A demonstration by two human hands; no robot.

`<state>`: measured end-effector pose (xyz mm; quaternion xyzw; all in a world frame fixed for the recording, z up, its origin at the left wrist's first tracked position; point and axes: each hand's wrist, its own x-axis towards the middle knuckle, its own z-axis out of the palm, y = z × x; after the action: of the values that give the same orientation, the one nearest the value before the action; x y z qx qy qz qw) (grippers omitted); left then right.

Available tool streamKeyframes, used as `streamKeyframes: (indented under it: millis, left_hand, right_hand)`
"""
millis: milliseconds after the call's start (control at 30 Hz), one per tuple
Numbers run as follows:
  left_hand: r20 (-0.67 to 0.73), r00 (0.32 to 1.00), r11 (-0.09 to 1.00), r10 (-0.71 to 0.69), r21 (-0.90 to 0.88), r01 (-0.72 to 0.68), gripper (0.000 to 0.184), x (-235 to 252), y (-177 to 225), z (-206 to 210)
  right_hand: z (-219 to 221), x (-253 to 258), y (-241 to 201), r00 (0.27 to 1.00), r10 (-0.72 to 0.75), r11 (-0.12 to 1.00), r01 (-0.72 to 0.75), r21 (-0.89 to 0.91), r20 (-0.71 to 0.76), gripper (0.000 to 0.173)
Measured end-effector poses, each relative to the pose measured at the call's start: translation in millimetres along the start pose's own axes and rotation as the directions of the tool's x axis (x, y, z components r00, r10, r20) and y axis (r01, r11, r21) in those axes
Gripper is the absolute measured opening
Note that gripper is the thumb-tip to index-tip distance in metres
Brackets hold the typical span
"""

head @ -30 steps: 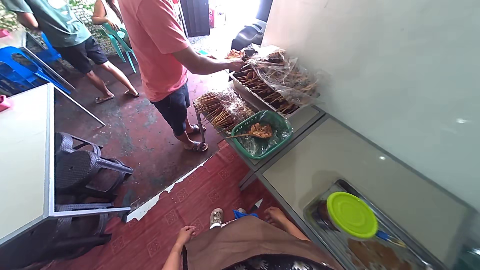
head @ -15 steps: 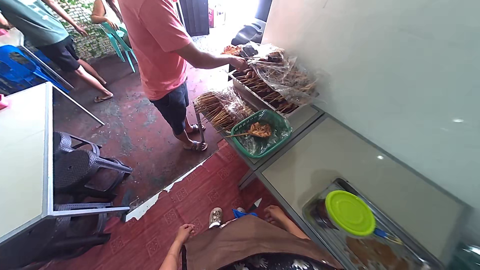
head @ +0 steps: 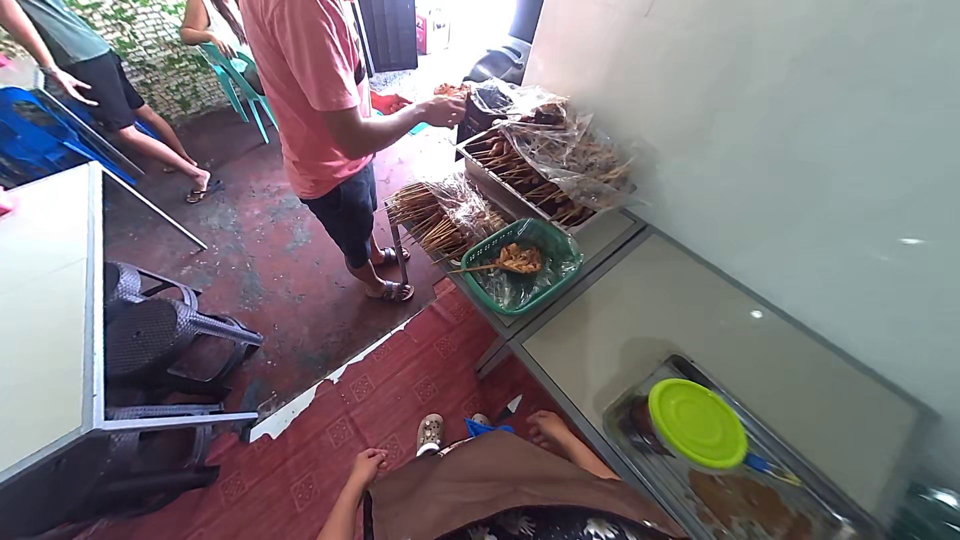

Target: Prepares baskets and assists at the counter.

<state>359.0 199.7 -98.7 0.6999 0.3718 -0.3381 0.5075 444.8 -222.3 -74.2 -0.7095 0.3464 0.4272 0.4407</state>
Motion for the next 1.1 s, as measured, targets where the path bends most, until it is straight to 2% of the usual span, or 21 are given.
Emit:
streamKeyframes:
  millis: [533,733,1100]
  left_hand:
    - [0.024,1.000,0.998,0.020,0.062,-0.022,0.026,4,-3,6]
    - [0.035,0.999,1.000,0.018,0.009,-0.018,0.026,31,-24,11]
    - [0.038,0.998,0.998,0.047,0.050,-0.049,0.026,-4,7,11]
  right_hand:
    - [-2,2,5,1.000,0.005,0.999,-0.005,0.035,0.004,0.035]
    - [-2,4,6,1.000,0.001,0.999,-0.001,0.040,0.005,0.035]
    - [-3,2,14,1.000,-0.011,0.999,0.011,0.052,-0.008,0.037]
